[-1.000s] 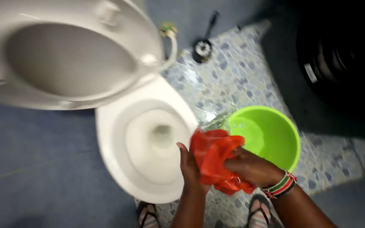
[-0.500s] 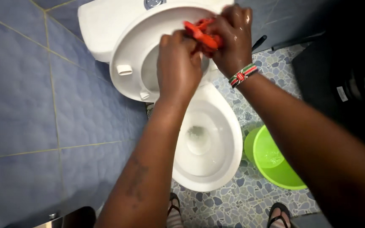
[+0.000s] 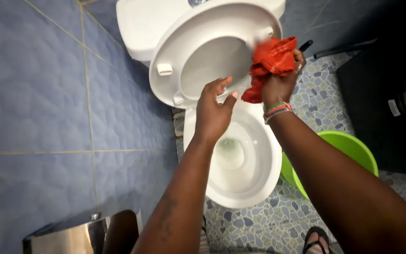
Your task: The person cleans a toilet by wiping the tank, seat, and rim with a cloth, frequently rinsing and wringing the cloth in a bucket of water. They finish by pouring the bucket of water into the toilet bowl and wiping the interior.
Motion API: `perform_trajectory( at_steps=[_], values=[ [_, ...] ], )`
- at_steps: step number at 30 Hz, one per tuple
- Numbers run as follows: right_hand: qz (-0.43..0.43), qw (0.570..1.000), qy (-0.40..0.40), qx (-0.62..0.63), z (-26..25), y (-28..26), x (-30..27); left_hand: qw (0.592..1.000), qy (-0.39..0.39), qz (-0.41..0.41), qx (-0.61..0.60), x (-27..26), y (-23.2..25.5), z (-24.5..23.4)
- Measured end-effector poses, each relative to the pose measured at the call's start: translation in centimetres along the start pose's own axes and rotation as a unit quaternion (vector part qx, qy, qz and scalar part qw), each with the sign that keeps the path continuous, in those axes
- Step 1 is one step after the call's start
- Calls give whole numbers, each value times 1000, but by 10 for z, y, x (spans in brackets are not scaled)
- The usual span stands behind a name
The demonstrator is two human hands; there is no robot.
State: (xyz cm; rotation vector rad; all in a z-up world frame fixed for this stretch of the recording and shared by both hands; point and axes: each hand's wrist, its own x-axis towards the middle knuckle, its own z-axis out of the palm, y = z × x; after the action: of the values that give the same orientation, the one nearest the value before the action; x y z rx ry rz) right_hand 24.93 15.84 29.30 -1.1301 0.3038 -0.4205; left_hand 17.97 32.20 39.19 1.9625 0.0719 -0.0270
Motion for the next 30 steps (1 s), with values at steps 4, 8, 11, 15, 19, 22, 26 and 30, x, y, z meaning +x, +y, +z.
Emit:
perform_trajectory(
  at_steps=[4,8,11,15,19,22,26,30],
  values=[
    [-70,989,-20,-130,-73,11,-45,997,-10,-43,-64,-19,-35,46],
    [88,996,-8,-21,-132,-15,-85,988,-73,-98,-97,-53,-43,96],
    [153,983,6,-99,-196,-20,-102,978,-121,-91,-145,-77,-65,144],
    [191,968,8,-164,-289,-22,-121,976,-164,-114,-86,-107,-68,203],
    [226,949,45,-214,-391,-7,-132,977,-205,-61,-12,-136,-92,272],
    [211,898,37,-384,-465,25,-137,972,-215,31,87,-156,-117,318],
    [422,862,63,-275,-470,24,-113,965,-204,45,157,-168,-164,374],
    [379,863,-6,-334,-521,78,-106,951,-183,43,247,-158,-198,405]
  ],
)
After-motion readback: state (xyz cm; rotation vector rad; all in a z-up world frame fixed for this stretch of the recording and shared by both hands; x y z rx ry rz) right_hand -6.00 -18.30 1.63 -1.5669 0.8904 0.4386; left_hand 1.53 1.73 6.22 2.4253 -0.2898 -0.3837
